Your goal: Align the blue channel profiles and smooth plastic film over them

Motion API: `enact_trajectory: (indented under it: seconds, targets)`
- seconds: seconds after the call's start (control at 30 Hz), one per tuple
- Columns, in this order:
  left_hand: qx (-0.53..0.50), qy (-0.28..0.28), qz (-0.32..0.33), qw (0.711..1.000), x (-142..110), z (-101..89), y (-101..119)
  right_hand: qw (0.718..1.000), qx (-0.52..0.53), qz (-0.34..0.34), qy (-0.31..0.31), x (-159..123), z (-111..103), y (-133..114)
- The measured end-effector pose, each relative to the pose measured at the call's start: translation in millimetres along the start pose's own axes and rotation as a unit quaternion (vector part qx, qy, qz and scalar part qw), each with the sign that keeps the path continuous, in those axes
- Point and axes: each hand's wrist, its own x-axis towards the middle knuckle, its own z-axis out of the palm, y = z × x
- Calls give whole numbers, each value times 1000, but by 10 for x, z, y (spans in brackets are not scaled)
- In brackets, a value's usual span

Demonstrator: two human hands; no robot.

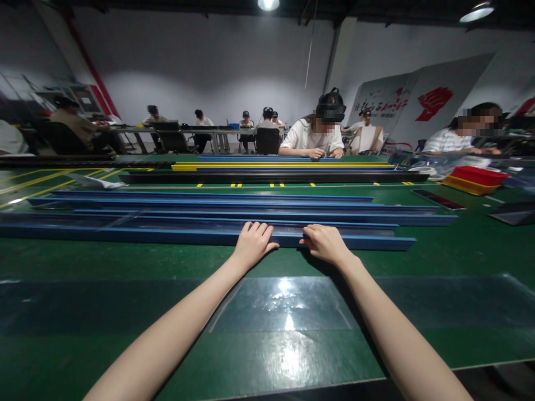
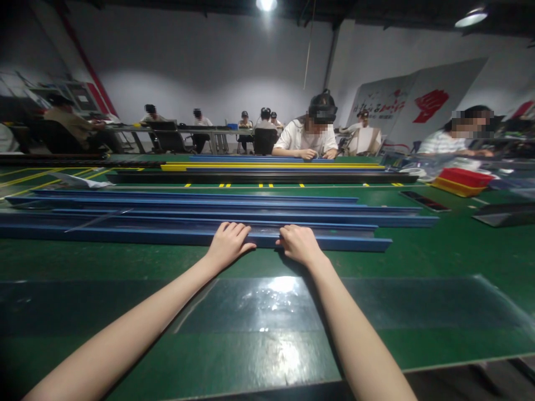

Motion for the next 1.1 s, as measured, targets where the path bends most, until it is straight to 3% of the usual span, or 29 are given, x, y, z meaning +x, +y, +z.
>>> enact_trajectory:
  seconds: [0.43,0.8,1.1]
  targets:
    - [-2,-5,-20,1000,-2,20,12,1000,2,25,11,-98,30,88]
    - [1,-10,-18,1000,-2,17,9,999,22,-5,43,-44,102,56]
    - [-8,-11,-10,1000,-3,-18,2,999,36,-2,10,-24,9,89]
